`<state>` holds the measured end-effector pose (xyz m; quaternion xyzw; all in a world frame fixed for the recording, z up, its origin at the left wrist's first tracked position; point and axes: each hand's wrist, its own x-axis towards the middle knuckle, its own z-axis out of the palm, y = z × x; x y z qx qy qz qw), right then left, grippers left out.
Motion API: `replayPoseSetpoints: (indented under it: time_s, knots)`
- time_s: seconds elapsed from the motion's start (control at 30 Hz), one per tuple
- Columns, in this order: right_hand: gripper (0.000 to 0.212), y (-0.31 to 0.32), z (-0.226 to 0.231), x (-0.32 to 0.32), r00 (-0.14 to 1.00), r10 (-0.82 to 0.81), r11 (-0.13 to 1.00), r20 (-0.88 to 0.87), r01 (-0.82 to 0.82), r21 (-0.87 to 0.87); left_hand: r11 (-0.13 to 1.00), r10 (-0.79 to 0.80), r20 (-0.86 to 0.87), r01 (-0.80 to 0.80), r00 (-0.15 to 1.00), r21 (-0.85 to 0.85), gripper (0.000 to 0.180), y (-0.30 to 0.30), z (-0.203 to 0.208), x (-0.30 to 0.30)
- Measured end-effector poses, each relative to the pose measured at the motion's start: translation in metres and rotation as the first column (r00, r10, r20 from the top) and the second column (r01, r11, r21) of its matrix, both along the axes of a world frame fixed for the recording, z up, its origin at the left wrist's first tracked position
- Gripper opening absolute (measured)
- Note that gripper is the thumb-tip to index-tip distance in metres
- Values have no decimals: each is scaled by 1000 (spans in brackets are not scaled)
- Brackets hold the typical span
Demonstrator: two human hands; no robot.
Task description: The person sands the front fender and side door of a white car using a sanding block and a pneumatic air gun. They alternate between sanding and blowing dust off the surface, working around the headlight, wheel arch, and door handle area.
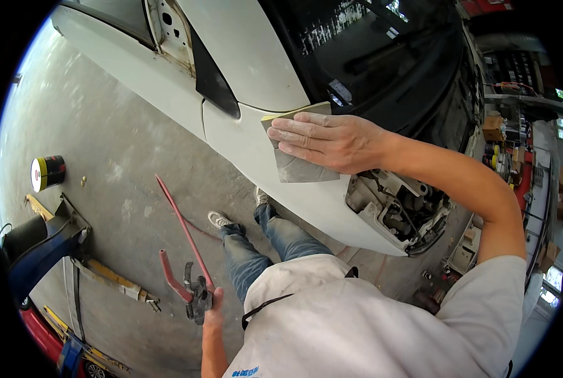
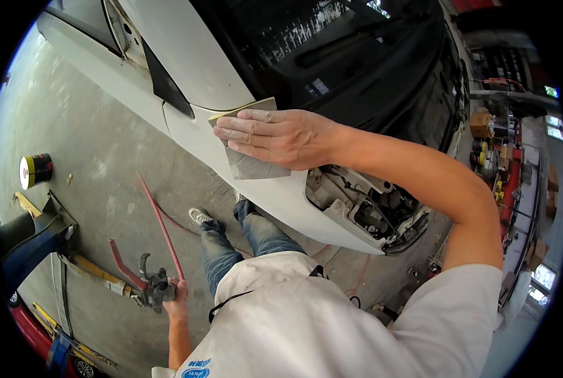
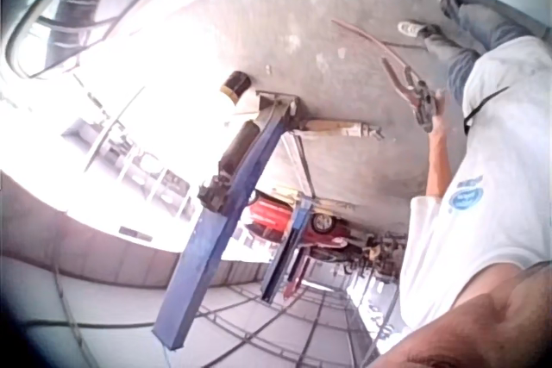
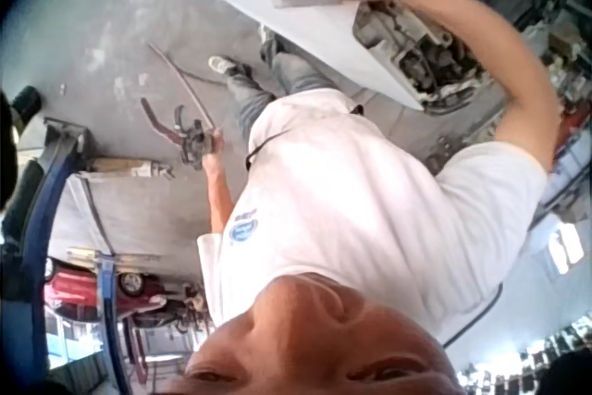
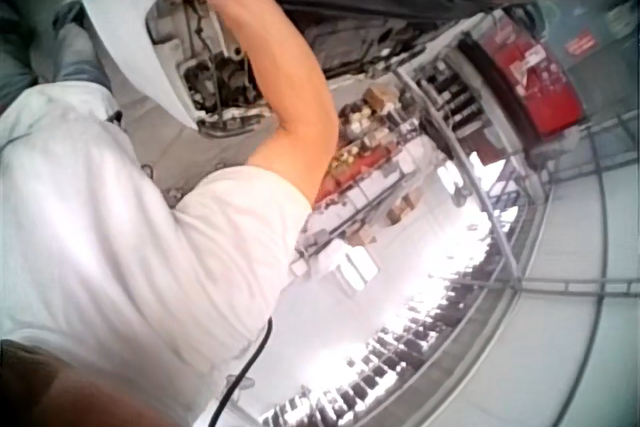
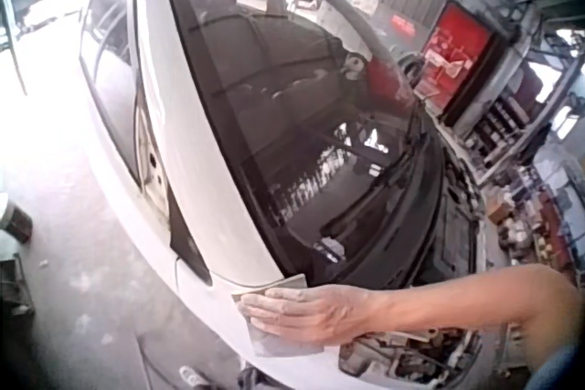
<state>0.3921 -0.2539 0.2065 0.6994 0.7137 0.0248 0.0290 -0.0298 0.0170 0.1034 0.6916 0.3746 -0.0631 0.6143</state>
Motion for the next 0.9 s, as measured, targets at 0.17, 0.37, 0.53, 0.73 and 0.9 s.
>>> replayPoseSetpoints:
  time_s: [0.17,0.37,0.53,0.73,0.9]
  knots:
    - [41,-5,1,-1,999,-30,999,-36,32,43,1000,-13,32,12,999,5,27,5,2,-1]
    - [41,20,-10,-12,997,-73,994,6,72,80,981,101,1,-100,995,-165,27,-7,14,15]
    - [39,5,-1,-11,991,-118,989,-64,123,82,999,1,33,1,999,-46,27,-6,1,4]
    - [41,31,-14,-20,991,-124,988,44,119,98,999,-11,13,12,1000,-36,28,-7,1,10]
    - [43,4,2,-21,990,-138,990,9,138,16,999,41,40,-40,998,-25,30,-5,-2,-5]
